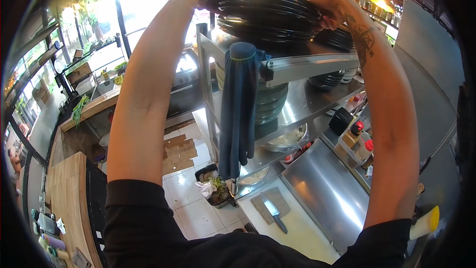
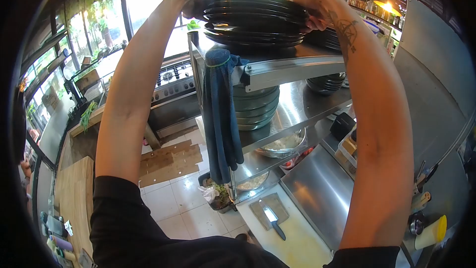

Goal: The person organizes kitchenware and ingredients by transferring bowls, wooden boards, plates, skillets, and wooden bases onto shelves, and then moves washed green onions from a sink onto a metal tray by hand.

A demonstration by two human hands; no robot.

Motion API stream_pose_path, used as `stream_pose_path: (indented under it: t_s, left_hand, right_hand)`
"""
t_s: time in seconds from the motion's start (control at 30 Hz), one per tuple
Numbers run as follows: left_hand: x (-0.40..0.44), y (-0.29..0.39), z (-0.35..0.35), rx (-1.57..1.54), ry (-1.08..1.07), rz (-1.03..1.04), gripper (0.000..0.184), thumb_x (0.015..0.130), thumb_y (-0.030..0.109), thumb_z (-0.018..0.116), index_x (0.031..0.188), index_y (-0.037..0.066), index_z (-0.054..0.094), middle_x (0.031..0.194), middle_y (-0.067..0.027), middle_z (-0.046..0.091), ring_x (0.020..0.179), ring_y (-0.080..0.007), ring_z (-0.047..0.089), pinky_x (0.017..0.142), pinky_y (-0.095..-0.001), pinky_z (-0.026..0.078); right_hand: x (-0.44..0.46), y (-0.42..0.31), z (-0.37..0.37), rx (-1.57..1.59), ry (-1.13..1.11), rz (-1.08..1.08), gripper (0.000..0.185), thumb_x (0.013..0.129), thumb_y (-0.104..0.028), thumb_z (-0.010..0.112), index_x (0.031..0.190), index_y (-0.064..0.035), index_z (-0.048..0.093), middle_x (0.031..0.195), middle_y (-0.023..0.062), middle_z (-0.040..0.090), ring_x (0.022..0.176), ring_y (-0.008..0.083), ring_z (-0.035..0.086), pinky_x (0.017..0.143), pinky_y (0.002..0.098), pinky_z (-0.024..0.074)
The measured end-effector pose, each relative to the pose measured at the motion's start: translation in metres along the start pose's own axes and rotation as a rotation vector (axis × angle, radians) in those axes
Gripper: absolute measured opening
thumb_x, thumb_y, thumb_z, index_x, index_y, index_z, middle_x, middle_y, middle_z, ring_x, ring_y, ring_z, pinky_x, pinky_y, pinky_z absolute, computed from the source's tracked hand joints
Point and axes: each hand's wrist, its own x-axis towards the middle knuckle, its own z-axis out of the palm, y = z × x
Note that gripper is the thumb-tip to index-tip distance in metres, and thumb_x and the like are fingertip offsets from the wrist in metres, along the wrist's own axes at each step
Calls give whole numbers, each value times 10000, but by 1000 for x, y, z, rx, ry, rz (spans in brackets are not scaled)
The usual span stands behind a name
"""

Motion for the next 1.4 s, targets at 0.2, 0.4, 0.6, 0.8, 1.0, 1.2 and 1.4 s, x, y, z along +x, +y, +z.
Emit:
stream_pose_path:
  t_s: [0.2,0.4,0.6,0.8,1.0,1.2,1.4]
  left_hand:
    - [3,2,-7,167,-85,-1,223,941,267,640,877,60,693,768,-42,686,577,-109,649,541,-234,584]
    - [1,0,0,19,-77,-47,238,909,297,674,854,66,690,759,-48,696,591,-103,649,558,-235,577]
    - [10,-12,1,-70,65,-79,236,895,288,649,789,78,654,748,-53,690,617,-125,658,618,-275,596]
    - [34,-34,0,-151,200,-69,166,802,227,649,769,70,608,833,-80,618,712,-149,534,637,-329,451]
    - [20,-53,-9,-258,-46,88,206,862,261,604,839,59,636,820,-93,607,758,-221,590,721,-465,525]
    - [34,-118,-42,-566,-75,257,500,942,269,637,1373,56,498,1190,-146,635,1085,-259,618,806,-408,547]
    - [-87,-102,148,-426,796,609,509,1010,250,558,1459,43,439,1209,-115,629,1083,-222,624,797,-320,537]
  right_hand:
    - [-8,4,7,-25,196,34,408,835,-462,490,663,-97,549,602,23,557,421,54,417,356,203,292]
    - [-17,7,15,-29,286,-39,429,855,-500,470,729,-108,588,616,25,578,438,63,426,379,214,331]
    - [-19,14,19,-4,295,-117,441,878,-517,463,767,-109,591,637,34,591,461,75,464,388,216,353]
    - [-14,23,21,3,338,-168,484,901,-554,469,879,-96,620,630,45,573,452,90,477,393,217,360]
    - [-14,24,20,129,256,-79,561,995,-543,429,1210,-41,558,1129,182,478,1026,239,427,824,385,334]
    - [21,110,64,538,445,-567,375,973,-395,566,1102,-48,624,954,140,578,807,217,503,661,334,399]
    - [-251,287,274,1066,881,-558,335,1036,-215,557,1322,-40,546,873,36,593,625,85,533,559,258,441]
